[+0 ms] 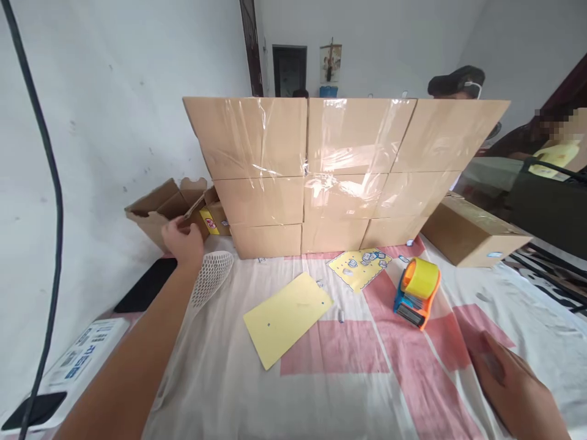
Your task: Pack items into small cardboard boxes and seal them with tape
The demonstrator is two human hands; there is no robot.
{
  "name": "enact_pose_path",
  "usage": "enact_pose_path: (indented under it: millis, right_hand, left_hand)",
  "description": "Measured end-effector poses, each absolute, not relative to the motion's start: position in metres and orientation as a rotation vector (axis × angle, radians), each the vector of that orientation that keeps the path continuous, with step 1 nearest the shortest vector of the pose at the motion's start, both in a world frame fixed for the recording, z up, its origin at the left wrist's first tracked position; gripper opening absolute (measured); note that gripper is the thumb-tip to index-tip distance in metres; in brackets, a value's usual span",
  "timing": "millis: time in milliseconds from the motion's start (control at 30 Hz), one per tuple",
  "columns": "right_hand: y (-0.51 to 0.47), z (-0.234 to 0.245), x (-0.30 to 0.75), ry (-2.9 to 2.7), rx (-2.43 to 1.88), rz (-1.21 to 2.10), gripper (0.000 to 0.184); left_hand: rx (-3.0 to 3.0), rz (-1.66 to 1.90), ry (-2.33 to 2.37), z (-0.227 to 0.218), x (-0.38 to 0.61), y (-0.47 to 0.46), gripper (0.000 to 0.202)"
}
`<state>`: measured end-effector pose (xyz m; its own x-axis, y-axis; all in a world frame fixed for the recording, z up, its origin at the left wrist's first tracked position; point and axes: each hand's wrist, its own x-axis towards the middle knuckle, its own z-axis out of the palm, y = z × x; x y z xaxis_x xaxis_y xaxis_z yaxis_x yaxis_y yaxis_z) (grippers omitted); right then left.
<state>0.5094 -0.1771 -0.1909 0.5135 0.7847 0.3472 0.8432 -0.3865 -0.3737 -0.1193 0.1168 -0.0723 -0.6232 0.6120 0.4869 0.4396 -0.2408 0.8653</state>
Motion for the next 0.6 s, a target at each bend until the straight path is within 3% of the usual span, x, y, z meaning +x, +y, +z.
enact_pose_path:
  millis: [100, 200, 300, 500, 600]
  right_hand:
    - [-0.176, -0.185, 0.509, -1.228, -2.253, -0.051, 0.045]
    - [-0.175, -0.181, 0.508, -1.18, -2.226, -0.049, 0.04]
    - [-0.174, -0.178, 0.505, -1.173, -2.235, -0.016, 0.038]
    - [-0.174, -0.167, 0.495, -1.089, -2.306, 0.058, 0.037]
    - [-0.175, -0.165, 0.492, -1.034, -2.322, 0.082, 0.034]
  left_hand:
    - [1.506, 1.87, 2.06, -0.067, -0.143, 0.125, 0.045]
    - [1.668, 1.516, 2.185, -0.058, -0.168, 0.136, 0.03]
    - [1.718, 1.443, 2.217, -0.039, -0.181, 0.147, 0.019]
    - [1.775, 1.699, 2.432, 0.017, -0.179, 0.097, 0.031]
    - [1.69, 2.112, 2.496, 0.02, -0.151, 0.025, 0.018]
